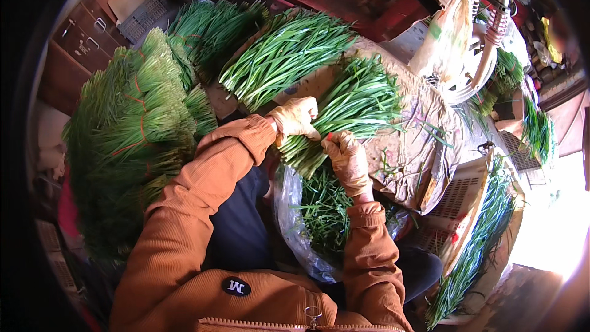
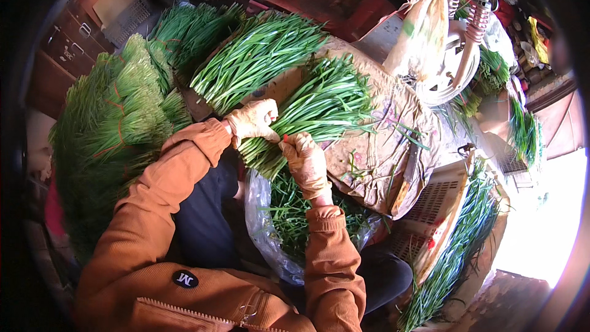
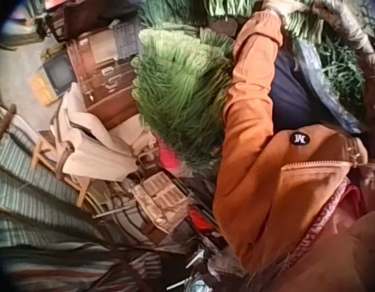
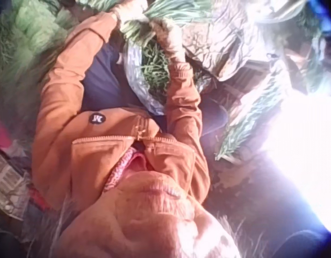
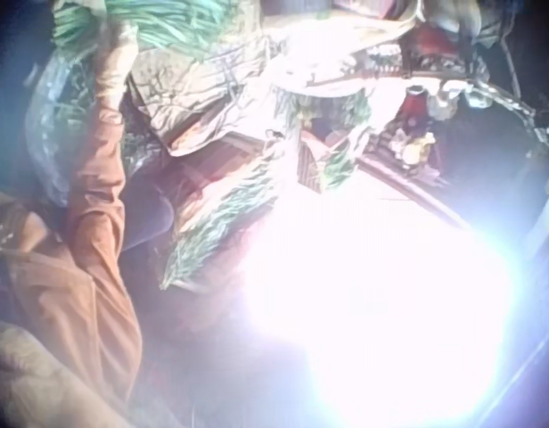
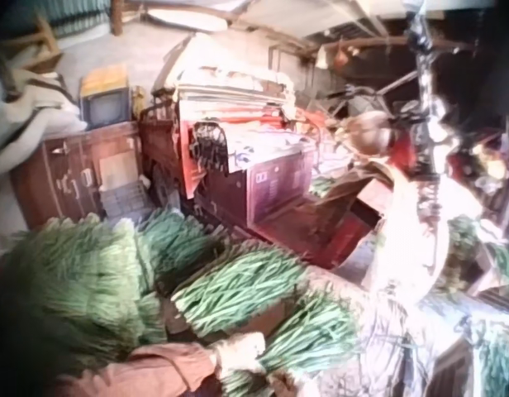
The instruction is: The person gathers green onions from a plastic bag, aligns them into bundles, and ties them with red rubber bands. The person places the finished bundles on a nearby table and continues the process with additional onions.
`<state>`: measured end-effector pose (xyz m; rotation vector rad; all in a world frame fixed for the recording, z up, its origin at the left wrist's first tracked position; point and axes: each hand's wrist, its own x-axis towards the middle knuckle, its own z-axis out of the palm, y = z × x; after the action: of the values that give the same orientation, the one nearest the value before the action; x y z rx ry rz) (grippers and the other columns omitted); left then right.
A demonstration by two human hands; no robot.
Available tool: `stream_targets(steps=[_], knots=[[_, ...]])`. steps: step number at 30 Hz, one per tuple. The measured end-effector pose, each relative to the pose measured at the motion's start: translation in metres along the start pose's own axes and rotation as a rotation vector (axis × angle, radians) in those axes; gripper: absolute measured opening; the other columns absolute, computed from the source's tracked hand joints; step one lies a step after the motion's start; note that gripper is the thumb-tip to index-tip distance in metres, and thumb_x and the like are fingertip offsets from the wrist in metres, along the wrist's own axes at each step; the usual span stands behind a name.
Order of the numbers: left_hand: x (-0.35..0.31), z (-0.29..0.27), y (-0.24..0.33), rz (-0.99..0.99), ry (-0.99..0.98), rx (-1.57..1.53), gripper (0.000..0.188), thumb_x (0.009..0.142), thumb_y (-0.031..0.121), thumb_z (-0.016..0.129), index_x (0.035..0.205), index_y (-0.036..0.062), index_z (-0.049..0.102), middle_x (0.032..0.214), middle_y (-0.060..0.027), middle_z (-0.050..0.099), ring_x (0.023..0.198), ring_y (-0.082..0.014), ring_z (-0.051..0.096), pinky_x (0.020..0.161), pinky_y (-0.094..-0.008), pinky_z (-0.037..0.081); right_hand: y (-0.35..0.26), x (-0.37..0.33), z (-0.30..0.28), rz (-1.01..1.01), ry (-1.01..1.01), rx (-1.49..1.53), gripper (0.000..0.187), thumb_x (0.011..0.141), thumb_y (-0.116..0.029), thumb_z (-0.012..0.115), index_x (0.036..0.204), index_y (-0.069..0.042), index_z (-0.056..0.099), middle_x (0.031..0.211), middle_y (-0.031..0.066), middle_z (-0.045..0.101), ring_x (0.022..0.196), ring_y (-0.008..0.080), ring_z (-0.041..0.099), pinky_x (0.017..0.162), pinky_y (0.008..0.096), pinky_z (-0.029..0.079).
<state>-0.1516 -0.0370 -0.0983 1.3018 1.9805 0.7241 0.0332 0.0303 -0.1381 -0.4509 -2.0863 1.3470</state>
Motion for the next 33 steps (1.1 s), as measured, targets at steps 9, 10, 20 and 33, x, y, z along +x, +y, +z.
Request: stream_targets(steps=[9,10,20,33], knots=[[0.033,0.015,0.004,0.101,-0.18,0.201,0.051,0.052,0.026,0.083,0.09,0.0048,0.055,0.084,-0.0112,0.06,0.078,-0.0266,0.06,0.07,-0.0359,0.049,-0.004,0.044,-0.029,-0.047,-0.238,-0.292,0.014,0.078,-0.017,0.063,0.085,-0.004,0.06,0.077,0.0135,0.059,0.071,0.0304,0.059,0.062,0.0367,0.046],[0.035,0.02,0.005,0.094,-0.155,0.265,0.049,0.052,0.024,0.083,0.088,0.0045,0.055,0.083,-0.011,0.06,0.079,-0.0259,0.06,0.07,-0.035,0.049,-0.003,0.048,-0.026,-0.055,-0.246,-0.294,0.015,0.079,-0.018,0.062,0.085,-0.004,0.06,0.078,0.0138,0.059,0.072,0.0304,0.059,0.062,0.0369,0.046],[0.023,0.007,-0.033,-0.104,-0.24,-0.716,0.039,0.061,0.002,0.078,0.092,-0.0006,0.054,0.074,-0.007,0.059,0.067,-0.0153,0.057,0.06,-0.0282,0.047,0.009,0.072,-0.014,0.242,-0.369,-0.125,0.018,0.079,-0.018,0.062,0.081,0.0,0.061,0.067,0.017,0.059,0.059,0.0302,0.056,0.057,0.0363,0.044],[0.03,0.013,-0.033,-0.136,-0.128,-0.399,0.035,0.053,0.006,0.079,0.081,0.0042,0.057,0.069,-0.0025,0.057,0.064,-0.0119,0.053,0.055,-0.029,0.045,0.008,0.088,0.003,0.16,-0.471,-0.144,0.021,0.081,-0.018,0.06,0.087,0.002,0.062,0.071,0.0167,0.061,0.063,0.0254,0.06,0.059,0.0333,0.046]])
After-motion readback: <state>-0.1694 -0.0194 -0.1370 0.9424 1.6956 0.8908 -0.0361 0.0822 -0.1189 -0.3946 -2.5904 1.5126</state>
